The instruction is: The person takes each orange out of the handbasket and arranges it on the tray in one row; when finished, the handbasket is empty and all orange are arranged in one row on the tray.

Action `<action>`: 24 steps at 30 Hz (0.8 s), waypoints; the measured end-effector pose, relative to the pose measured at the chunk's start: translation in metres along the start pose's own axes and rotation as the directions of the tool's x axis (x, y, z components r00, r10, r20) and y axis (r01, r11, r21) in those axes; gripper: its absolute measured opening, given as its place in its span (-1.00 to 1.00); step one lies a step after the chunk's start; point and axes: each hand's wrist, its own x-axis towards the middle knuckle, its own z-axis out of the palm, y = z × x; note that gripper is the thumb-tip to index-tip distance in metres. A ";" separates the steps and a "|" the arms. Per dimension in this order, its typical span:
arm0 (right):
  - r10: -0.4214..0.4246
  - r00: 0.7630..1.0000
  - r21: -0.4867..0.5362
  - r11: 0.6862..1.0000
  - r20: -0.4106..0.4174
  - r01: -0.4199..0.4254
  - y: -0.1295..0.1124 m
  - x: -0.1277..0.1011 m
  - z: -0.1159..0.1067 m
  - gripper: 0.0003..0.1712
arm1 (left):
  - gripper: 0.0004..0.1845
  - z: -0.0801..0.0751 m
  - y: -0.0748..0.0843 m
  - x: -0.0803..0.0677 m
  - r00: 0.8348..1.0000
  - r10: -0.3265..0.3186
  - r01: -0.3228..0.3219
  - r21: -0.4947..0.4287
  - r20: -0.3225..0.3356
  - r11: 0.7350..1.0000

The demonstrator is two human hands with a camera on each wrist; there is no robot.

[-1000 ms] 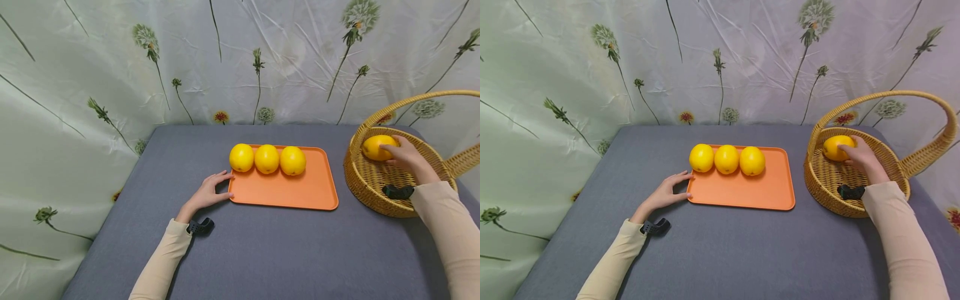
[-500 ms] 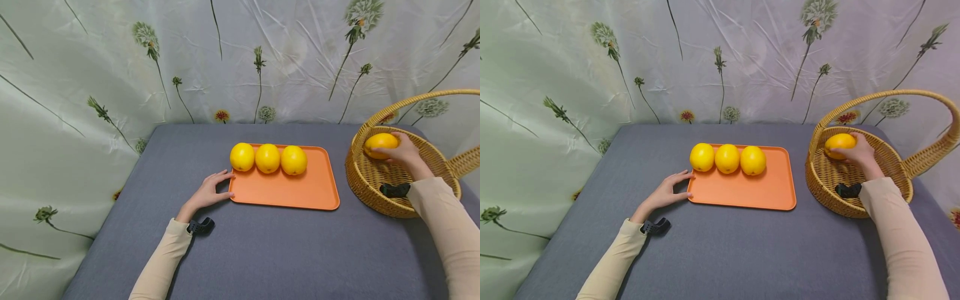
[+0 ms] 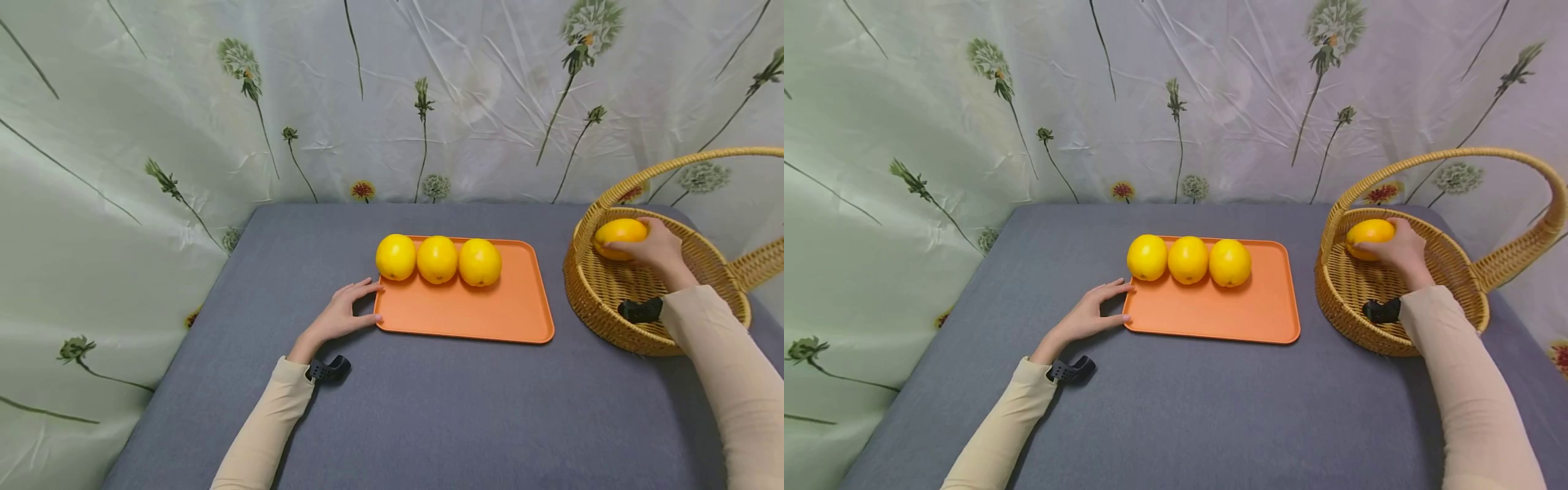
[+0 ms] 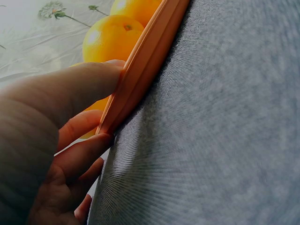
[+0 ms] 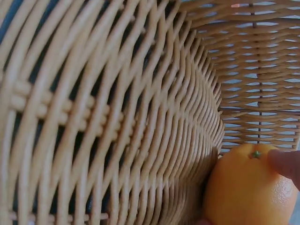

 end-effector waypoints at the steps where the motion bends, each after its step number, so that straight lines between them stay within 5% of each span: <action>1: -0.003 1.000 -0.013 1.000 -0.007 0.002 0.000 0.000 0.000 -0.02 | -0.35 0.000 0.000 0.000 1.000 0.000 0.000 -0.001 0.000 1.000; 18: -0.058 0.998 -0.041 0.998 -0.002 0.058 -0.017 -0.020 -0.018 0.00 | -0.35 -0.002 0.002 0.000 1.000 0.008 -0.008 0.009 -0.001 1.000; 24: -0.078 0.997 0.048 0.996 0.009 0.077 -0.021 -0.033 -0.025 0.01 | -0.35 -0.001 0.000 0.000 1.000 0.016 -0.016 0.005 -0.010 1.000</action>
